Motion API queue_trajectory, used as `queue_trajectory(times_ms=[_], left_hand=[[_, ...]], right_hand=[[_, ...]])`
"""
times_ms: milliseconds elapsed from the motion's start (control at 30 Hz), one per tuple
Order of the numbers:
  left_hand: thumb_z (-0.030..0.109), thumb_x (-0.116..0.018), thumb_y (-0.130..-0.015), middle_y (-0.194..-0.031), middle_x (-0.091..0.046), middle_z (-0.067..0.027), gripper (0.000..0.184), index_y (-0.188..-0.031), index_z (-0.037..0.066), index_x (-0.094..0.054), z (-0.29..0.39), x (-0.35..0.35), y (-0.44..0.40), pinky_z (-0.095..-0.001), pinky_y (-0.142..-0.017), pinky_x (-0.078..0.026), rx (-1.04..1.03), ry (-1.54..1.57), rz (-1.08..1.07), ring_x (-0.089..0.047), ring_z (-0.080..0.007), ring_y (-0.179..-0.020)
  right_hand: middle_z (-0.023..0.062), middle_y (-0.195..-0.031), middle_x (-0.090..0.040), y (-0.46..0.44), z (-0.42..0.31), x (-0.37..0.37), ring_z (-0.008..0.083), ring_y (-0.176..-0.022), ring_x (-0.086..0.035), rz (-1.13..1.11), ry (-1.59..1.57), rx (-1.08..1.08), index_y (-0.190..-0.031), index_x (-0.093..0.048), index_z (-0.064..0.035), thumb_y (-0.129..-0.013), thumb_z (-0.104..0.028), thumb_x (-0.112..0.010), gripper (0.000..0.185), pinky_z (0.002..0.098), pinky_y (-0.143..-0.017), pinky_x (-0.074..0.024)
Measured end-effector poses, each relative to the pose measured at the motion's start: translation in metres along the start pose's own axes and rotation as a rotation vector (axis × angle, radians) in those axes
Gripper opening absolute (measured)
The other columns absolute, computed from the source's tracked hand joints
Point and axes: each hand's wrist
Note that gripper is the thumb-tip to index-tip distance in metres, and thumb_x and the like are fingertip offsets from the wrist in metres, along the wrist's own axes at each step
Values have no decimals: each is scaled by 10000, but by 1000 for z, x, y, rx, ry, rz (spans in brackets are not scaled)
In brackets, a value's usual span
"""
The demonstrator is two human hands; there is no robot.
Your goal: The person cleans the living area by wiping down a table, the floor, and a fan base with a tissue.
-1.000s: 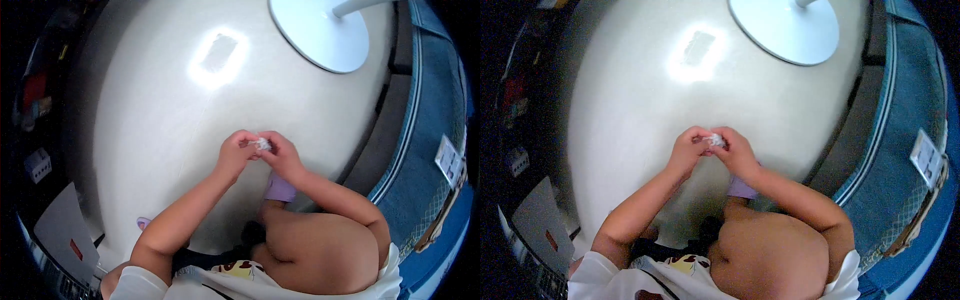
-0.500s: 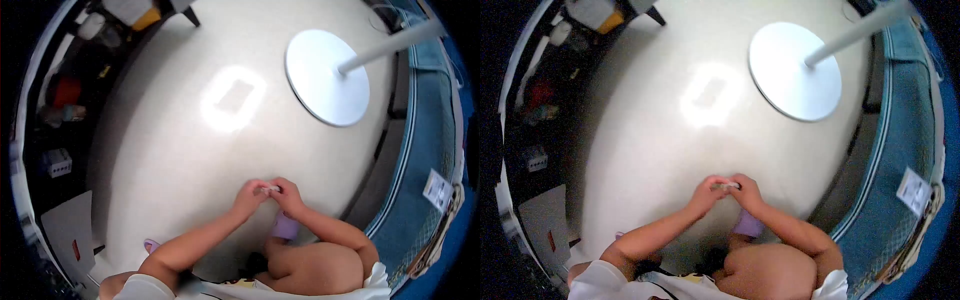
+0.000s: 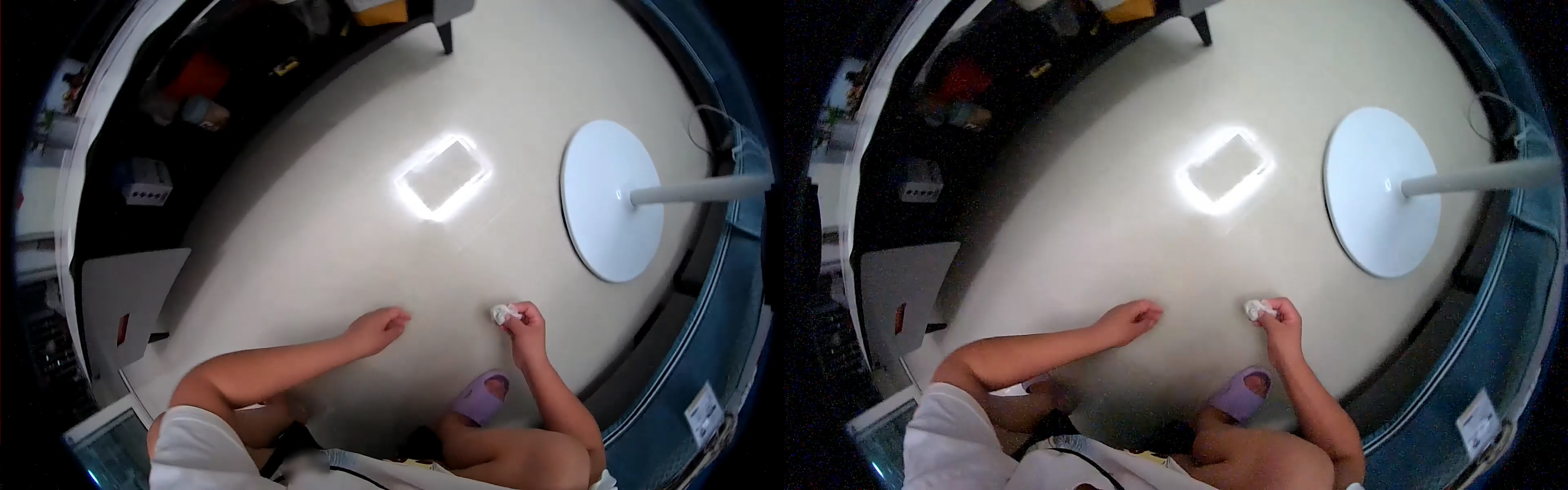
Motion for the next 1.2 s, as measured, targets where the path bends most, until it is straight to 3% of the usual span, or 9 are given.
queue_trajectory(times_ms=[167, 267, 433, 567, 733, 800, 900, 1000, 1200], left_hand=[[190, -527, -878, -996, -592, -41, 275, -1125, 69, -518, 37, 42, 95, -291, -822, -429, 166, -94, -131, -541, -147, -927], [128, -500, -878, -1006, -598, -69, 274, -1143, 59, -514, 67, 53, 162, -295, -811, -441, 143, 105, -39, -561, -167, -945], [91, -466, -907, -1063, -564, -64, 274, -1177, 52, -485, 113, 61, 221, -285, -845, -419, 214, 874, 210, -538, -152, -994], [142, -500, -898, -1041, -567, -59, 254, -1142, 71, -503, 89, 78, 230, -272, -817, -423, 181, 925, 385, -541, -145, -956], [167, -513, -891, -1010, -571, -58, 231, -1102, 72, -518, 105, 99, 242, -276, -801, -427, 83, 1186, 312, -548, -156, -919], [162, -513, -889, -1000, -573, -58, 224, -1094, 71, -520, 105, 112, 241, -277, -799, -428, 48, 1160, 238, -550, -160, -912], [133, -501, -891, -978, -586, -77, 204, -1082, 64, -520, 106, 127, 237, -291, -771, -453, 18, 1211, 156, -562, -161, -873], [121, -494, -887, -953, -586, -78, 189, -1068, 74, -520, 104, 135, 230, -292, -745, -454, 97, 1306, 200, -558, -163, -839], [105, -501, -880, -871, -567, -66, 135, -1007, 63, -522, 108, 127, 230, -293, -683, -449, 257, 1546, 231, -553, -167, -782]], right_hand=[[82, -849, -604, -10, -8, -18, 147, -739, -579, -68, -31, -37, -881, -532, -7, -788, 66, -511, 120, 260, -654, -486], [78, -836, -606, -20, -12, -36, 144, -714, -582, -110, -43, -25, -877, -527, -12, -787, 66, -505, 121, 252, -643, -488], [77, -854, -603, -33, -49, -69, 153, -742, -587, -205, -85, 28, -886, -532, -25, -777, 73, -510, 149, 269, -645, -504], [93, -896, -597, -10, -134, -108, 170, -778, -589, -311, 33, 145, -874, -536, -15, -753, 99, -521, 167, 285, -651, -506], [114, -944, -600, 83, -219, -160, 201, -822, -594, -567, 72, 165, -888, -548, -26, -754, 110, -524, 192, 311, -693, -509], [113, -963, -596, 129, -223, -184, 227, -846, -594, -658, -122, -177, -907, -548, -38, -782, 94, -513, 186, 329, -712, -512], [109, -969, -594, 177, -197, -214, 245, -876, -596, -490, -457, -460, -931, -538, -42, -810, 69, -498, 169, 335, -737, -518], [106, -968, -596, 182, -155, -240, 243, -886, -600, -259, -719, -487, -954, -529, -42, -823, 55, -488, 168, 327, -762, -517], [97, -961, -596, 182, -130, -249, 213, -851, -600, -90, -482, -351, -949, -516, -20, -825, 25, -512, 132, 312, -771, -510]])
Point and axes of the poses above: each hand's wrist, its own y-axis away from the middle knuckle, its own x-axis out of the back of the hand, z = x × y
